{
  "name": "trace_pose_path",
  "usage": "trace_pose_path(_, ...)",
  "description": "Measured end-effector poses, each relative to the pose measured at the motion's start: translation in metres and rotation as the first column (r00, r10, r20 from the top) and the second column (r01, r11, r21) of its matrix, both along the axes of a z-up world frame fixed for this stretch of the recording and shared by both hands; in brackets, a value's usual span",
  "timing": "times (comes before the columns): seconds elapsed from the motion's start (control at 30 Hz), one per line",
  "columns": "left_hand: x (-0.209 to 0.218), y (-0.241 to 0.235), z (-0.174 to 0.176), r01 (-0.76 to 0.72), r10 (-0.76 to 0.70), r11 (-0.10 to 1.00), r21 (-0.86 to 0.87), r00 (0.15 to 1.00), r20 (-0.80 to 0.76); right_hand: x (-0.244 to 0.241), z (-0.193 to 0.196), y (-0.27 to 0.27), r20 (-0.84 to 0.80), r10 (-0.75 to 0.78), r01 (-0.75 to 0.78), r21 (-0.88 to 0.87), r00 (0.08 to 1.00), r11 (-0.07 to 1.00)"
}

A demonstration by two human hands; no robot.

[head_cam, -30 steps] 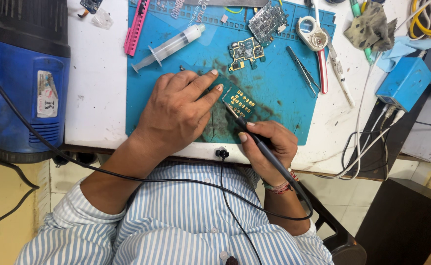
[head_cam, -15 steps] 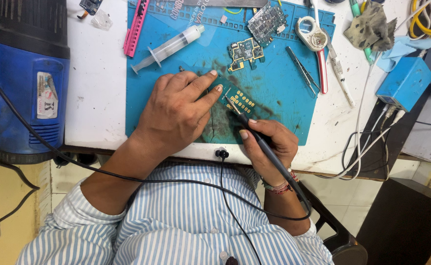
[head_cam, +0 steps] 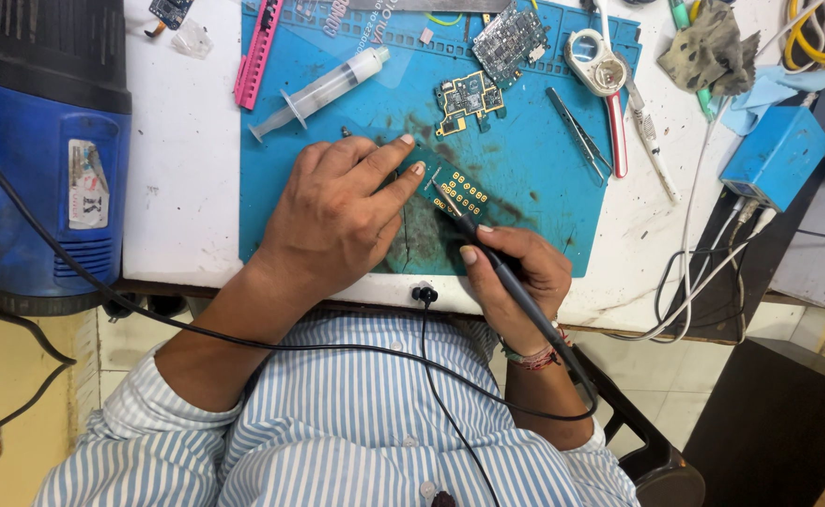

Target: The person applies flux to a small circuit board and uses a soldering iron to reflow solder on the board's pads. They also briefly handle a small white camera module and a larger green circuit board, using the soldering iron on the latter as well.

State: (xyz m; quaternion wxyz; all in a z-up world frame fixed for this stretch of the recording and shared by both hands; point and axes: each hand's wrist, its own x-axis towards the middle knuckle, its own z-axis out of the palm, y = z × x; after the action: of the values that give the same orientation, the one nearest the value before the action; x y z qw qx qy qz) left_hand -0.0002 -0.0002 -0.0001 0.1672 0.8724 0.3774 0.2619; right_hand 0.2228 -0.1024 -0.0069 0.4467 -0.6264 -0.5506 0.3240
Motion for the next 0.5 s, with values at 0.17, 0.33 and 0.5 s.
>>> trace_pose_path(0.17,-0.0001,0.0,0.0,0.001,-0.001,1.0,0.001,1.0,-0.006,-0.001,-0.0015,-0.0003,0.004,-0.033,0.033,-0.006,0.999,0.999)
trace_pose_path(0.33,-0.0003,0.0,-0.0006,0.004,-0.004,1.0,-0.009,1.0,-0.006,-0.0014,-0.0005,0.0,0.004,-0.044,0.044,-0.028,0.999,0.999)
trace_pose_path(0.5,-0.0003,-0.0007,-0.0014,0.002,-0.002,1.0,-0.005,1.0,-0.004,-0.0002,0.0012,-0.0005,0.011,-0.011,0.012,-0.009,1.0,1.0)
